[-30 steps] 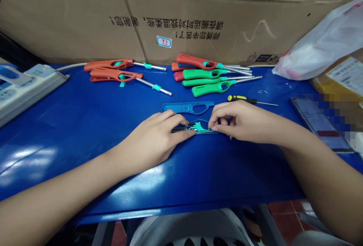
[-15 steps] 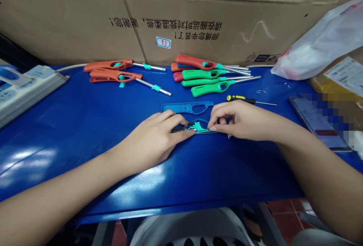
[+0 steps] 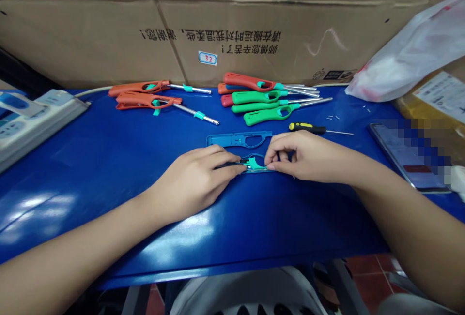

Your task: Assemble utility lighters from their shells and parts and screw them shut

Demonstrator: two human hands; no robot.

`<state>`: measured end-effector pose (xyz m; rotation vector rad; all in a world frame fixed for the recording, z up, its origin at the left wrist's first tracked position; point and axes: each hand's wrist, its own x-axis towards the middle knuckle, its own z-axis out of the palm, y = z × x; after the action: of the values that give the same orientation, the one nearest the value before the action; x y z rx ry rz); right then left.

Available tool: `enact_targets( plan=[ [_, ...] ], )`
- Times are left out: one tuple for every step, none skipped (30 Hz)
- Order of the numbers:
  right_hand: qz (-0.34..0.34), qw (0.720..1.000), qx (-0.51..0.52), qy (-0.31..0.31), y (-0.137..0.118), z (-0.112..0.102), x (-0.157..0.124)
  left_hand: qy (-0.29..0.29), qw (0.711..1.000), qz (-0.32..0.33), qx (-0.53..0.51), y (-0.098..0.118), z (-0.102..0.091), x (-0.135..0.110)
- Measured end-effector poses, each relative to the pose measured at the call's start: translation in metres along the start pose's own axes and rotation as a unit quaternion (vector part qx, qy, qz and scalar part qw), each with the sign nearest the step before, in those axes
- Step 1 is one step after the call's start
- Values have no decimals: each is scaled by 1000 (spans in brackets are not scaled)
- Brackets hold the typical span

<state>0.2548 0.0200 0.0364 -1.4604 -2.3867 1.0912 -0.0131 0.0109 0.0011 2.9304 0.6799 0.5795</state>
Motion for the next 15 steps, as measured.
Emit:
enact_targets(
  plan=[
    [2, 1000, 2, 6, 0, -1, -1, 7, 1000, -7, -16, 0, 0, 0],
    [6, 1000, 4, 16, 0, -3, -2, 11, 999, -18, -35, 0, 0, 0],
    [11, 1000, 2, 27, 1, -6, -3, 16, 998, -31, -53, 0, -1, 1],
    [17, 999, -4, 38, 2, -10, -4, 19, 996, -46, -69, -1, -3, 1],
    [22, 999, -16, 44, 3, -14, -6, 21, 995, -60, -81, -1, -5, 2],
    [25, 998, -31, 39, 5, -19, -7, 20, 993, -71, -89, -2, -9, 3],
    [26, 998, -48, 26, 6, -23, -9, 20, 992, -78, -92, -3, -12, 4],
    [26, 998, -62, 14, 8, -26, -10, 19, 992, -83, -91, -4, -16, 4],
    [26, 997, -74, 2, 10, -29, -11, 17, 993, -85, -86, -6, -19, 5],
    [24, 996, -82, -6, 11, -30, -11, 13, 993, -85, -79, -8, -22, 6],
    [20, 996, -87, -11, 13, -31, -12, 8, 994, -84, -72, -10, -24, 6],
    [15, 996, -91, -13, 14, -31, -12, 3, 995, -81, -65, -12, -26, 6],
    [7, 995, -94, -18, 14, -30, -12, -5, 995, -76, -61, -14, -26, 6],
    [1, 995, -97, -22, 15, -29, -12, -12, 996, -71, -59, -16, -26, 5],
    [-6, 995, -99, -28, 16, -28, -12, -20, 996, -65, -59, -18, -24, 4]
  ],
)
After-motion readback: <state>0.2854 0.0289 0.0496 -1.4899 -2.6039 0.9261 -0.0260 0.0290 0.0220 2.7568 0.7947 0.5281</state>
